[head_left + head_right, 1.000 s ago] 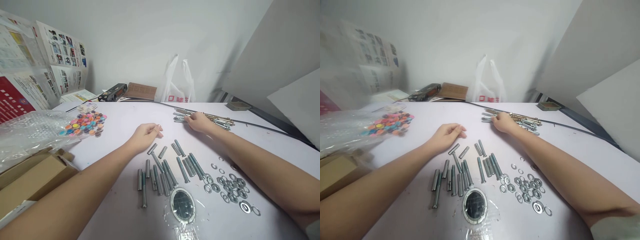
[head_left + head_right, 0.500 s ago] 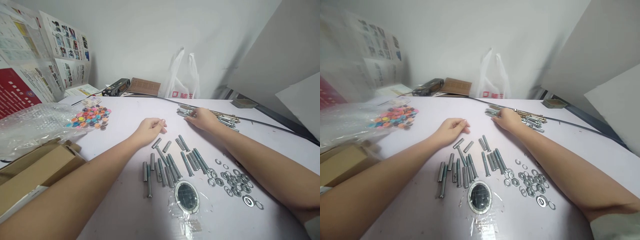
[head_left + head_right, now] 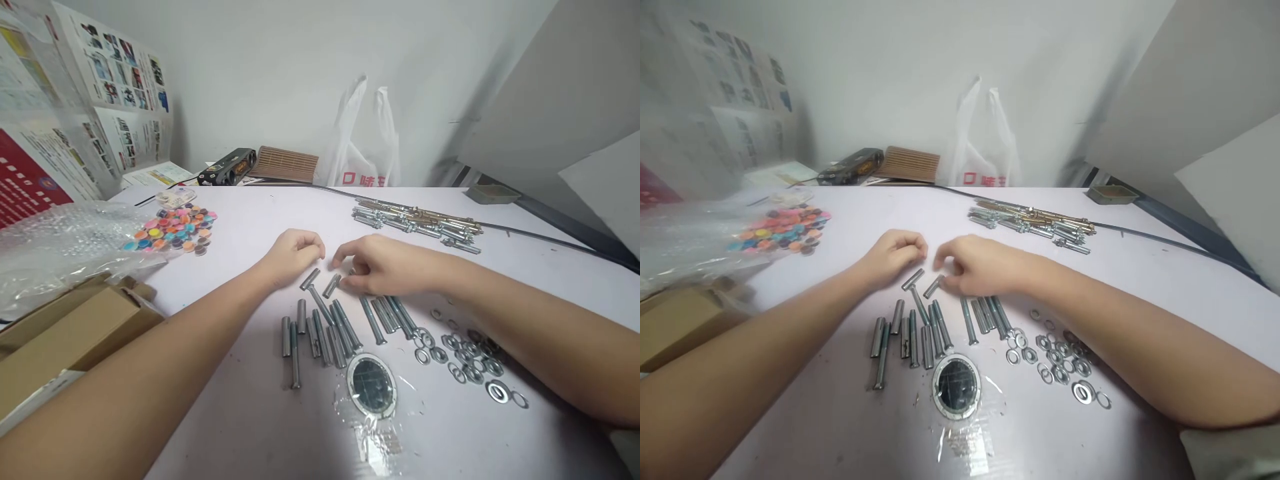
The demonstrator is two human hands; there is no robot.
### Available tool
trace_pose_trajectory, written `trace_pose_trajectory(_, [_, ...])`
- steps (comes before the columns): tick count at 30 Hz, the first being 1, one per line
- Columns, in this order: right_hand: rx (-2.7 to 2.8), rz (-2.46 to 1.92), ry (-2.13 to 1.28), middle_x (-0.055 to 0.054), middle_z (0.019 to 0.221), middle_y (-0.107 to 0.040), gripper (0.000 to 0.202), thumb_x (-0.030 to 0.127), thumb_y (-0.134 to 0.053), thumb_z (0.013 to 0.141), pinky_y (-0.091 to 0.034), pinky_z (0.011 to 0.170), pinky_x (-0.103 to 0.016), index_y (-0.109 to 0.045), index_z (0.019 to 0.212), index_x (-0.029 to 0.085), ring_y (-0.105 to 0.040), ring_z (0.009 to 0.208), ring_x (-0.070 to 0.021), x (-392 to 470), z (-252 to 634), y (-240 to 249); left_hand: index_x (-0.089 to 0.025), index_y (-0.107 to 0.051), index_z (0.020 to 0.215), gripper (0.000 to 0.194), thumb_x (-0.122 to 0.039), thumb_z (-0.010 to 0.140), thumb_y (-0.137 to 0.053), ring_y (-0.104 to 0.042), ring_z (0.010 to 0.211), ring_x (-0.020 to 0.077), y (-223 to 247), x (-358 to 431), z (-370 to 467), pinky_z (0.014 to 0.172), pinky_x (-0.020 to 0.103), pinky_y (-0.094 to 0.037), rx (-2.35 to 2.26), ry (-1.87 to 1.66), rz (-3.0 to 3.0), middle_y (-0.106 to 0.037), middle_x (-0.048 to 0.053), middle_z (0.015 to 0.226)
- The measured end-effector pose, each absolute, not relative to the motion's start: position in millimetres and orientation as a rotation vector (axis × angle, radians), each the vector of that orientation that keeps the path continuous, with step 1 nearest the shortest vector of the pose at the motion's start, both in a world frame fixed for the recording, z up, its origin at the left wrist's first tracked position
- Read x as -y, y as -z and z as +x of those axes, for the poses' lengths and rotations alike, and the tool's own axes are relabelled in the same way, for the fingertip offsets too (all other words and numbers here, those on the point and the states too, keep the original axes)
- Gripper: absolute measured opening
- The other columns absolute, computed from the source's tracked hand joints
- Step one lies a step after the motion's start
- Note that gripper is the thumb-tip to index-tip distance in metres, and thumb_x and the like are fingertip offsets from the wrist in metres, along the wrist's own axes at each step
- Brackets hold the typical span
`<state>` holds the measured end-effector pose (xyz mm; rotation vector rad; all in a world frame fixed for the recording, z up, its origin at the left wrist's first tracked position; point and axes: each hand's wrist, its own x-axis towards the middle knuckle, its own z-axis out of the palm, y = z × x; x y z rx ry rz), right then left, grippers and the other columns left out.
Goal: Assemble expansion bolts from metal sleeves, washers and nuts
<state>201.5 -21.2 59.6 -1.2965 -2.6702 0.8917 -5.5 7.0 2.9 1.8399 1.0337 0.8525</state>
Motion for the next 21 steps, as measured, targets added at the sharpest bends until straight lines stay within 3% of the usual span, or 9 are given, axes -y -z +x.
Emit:
trace_pose_trajectory(2, [2.759,-1.166,-0.886,0.003,0.057,-0.057,0.037,0.035,-0.059,0.084,-0.034,0.051,-0.027,-0.064,0.116,0.018,-0.045,0.048,-0.0108,22,197,-51,-0.015,-0.060,0.064,0.013,-0.018,0.067,-0.047,-0.042,0.058,0.0133,-3,-9,-7,0.058,0.028,-0.031,-0.987,-0.866,1.815,-0.048,-0.002,0.055])
trace_pose_trajectory(8, [2.801,-1.038,-0.907,0.003,0.057,-0.054,0.023,0.039,-0.058,0.087,-0.034,0.050,-0.026,-0.063,0.088,0.017,-0.042,0.048,-0.0086,14,201,-44,-0.016,-0.055,0.060,0.013,-0.020,0.065,-0.044,-0.039,0.057,0.0137,-4,-9,-9,0.056,0.028,-0.029,-0.940,-0.817,1.864,-0.044,-0.001,0.052])
trace_pose_trajectory(13, [2.644,-1.080,-1.064,0.002,0.057,-0.057,0.023,0.038,-0.058,0.087,-0.037,0.047,-0.024,-0.062,0.085,0.016,-0.047,0.048,-0.0091,13,206,-53,-0.016,-0.055,0.062,0.008,-0.019,0.058,-0.048,-0.039,0.051,0.0120,-4,-7,-9,0.051,0.027,-0.027,-0.882,-0.729,1.817,-0.043,-0.003,0.050])
trace_pose_trajectory(21, [2.528,-1.275,-0.850,0.002,0.055,-0.051,0.027,0.037,-0.054,0.086,-0.033,0.046,-0.024,-0.061,0.073,0.015,-0.042,0.048,-0.0087,16,198,-50,-0.013,-0.070,0.087,0.017,-0.023,0.074,-0.064,-0.052,0.066,0.0135,-1,-6,-6,0.062,0.028,-0.040,-0.777,-0.829,1.922,-0.063,0.002,0.073])
